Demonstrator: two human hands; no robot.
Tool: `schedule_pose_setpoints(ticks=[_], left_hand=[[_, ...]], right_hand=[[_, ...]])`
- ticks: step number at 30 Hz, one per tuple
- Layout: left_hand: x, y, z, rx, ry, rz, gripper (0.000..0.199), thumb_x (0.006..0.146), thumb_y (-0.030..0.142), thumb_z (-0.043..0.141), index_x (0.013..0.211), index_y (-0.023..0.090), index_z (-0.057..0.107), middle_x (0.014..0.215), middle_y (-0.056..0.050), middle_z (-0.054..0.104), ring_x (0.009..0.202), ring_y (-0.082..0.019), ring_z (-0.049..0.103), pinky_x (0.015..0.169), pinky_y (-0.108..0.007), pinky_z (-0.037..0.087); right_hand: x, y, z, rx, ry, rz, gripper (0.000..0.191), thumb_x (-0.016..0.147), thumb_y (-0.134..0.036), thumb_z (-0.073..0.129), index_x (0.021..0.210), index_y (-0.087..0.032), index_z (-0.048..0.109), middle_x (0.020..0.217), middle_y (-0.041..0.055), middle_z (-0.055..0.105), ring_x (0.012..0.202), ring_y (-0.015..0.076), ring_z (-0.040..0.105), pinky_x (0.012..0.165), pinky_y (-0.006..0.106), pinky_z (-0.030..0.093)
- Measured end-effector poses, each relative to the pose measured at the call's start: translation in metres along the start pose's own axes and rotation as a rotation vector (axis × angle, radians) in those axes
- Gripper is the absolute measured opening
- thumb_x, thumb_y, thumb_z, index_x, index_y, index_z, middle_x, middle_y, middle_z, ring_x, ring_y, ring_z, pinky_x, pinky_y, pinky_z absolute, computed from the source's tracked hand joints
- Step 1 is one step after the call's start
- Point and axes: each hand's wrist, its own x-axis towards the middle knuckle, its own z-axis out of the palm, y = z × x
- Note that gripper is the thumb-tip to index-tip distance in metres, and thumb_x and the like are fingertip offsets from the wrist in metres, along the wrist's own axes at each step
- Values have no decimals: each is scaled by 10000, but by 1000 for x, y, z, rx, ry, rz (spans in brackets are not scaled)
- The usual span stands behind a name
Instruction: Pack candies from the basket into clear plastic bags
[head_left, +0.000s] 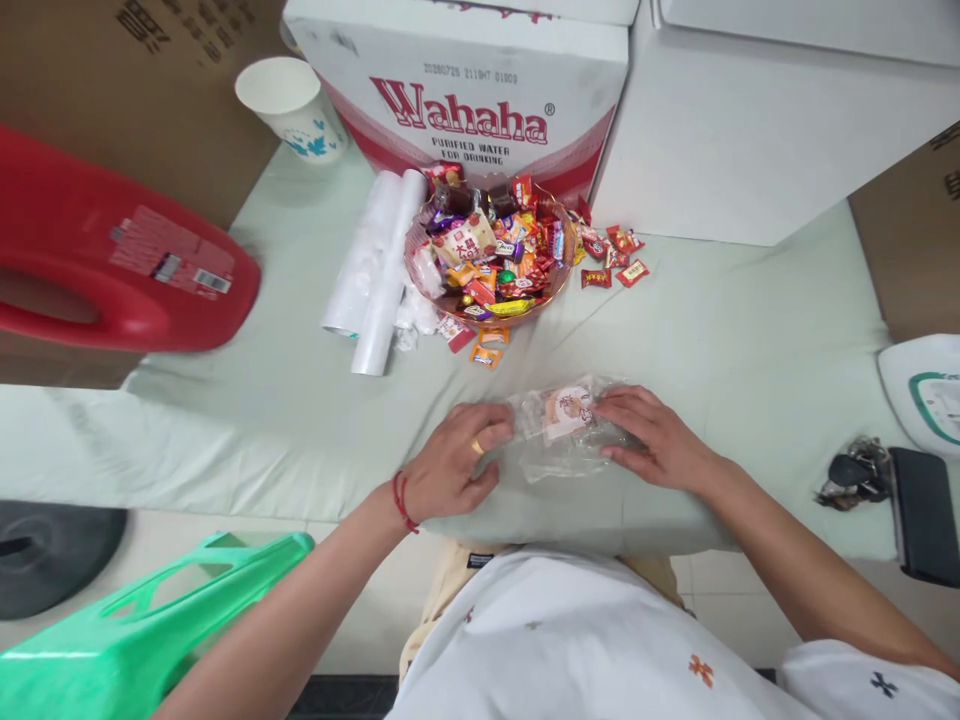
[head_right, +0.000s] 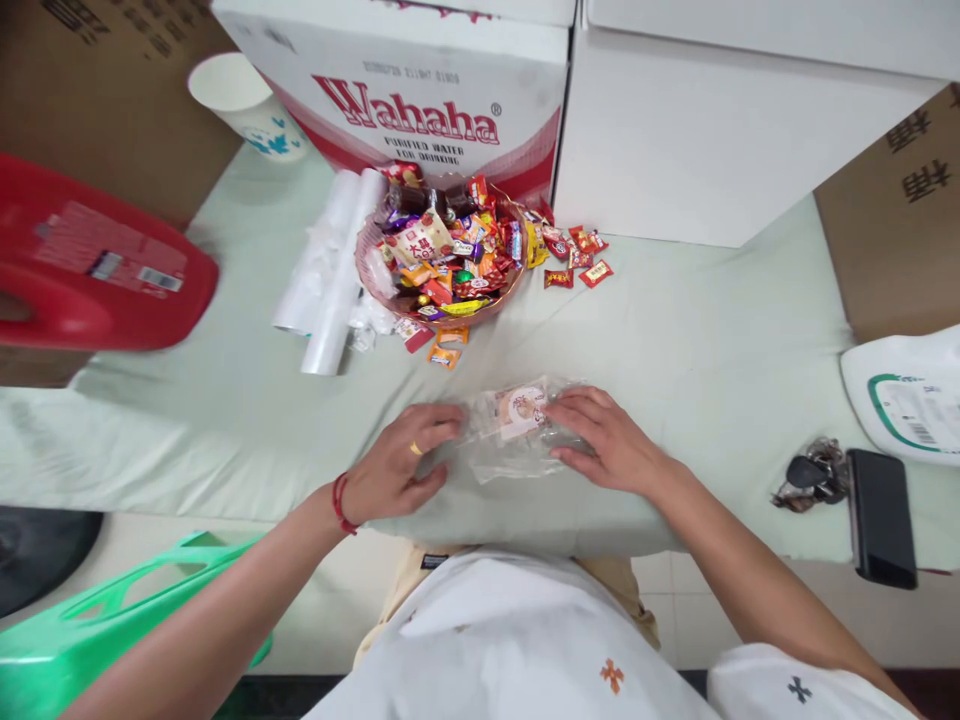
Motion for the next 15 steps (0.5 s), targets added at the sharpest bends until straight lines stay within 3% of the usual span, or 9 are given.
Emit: schedule_pose_setpoints(ticks=[3, 6, 9, 12, 15], left_hand=[[4, 5, 2, 136, -84, 28, 377, 886, 232, 602, 1261, 236, 638, 1286, -164, 625, 1064, -284, 631, 923, -485, 484], [4, 8, 3, 240, -123, 54, 279, 911, 219, 604, 1150, 284, 731, 1302, -139, 631, 1117, -297, 599, 942, -493, 463], [-6, 12, 5, 274, -9, 88, 178, 913, 169, 613, 974, 253, 758, 1244, -123, 663, 1161, -294, 569, 952, -473, 465], [-21, 18, 8, 326, 101, 64, 138, 914, 150, 630, 936, 233, 737, 1170, -119, 695, 1143, -285, 579, 924, -451, 484], [-33, 25, 12, 342, 124, 36, 146, 916, 108, 612, 931, 217, 708, 1181, -116, 726, 1190, -279, 604, 950, -454, 492]], right_hand=[[-6, -5, 4, -40, -15, 8, 716, 959, -416, 680, 1591, -275, 376, 1338, 156, 644, 1283, 324, 572, 1065, 558, 494], [-8, -5, 7, -84, -30, 4, 715, 960, -440, 671, 1594, -295, 375, 1354, 150, 632, 1283, 322, 576, 1072, 565, 485], [-9, -3, 10, -116, -53, 5, 691, 958, -460, 666, 1579, -304, 408, 1339, 146, 626, 1270, 326, 575, 1059, 569, 486], [-8, -3, 10, -136, -74, 19, 680, 965, -459, 656, 1577, -282, 419, 1330, 155, 619, 1262, 328, 565, 1061, 565, 480], [-7, -5, 9, -165, -94, 31, 675, 968, -460, 653, 1574, -261, 432, 1326, 167, 613, 1258, 335, 550, 1056, 562, 475]])
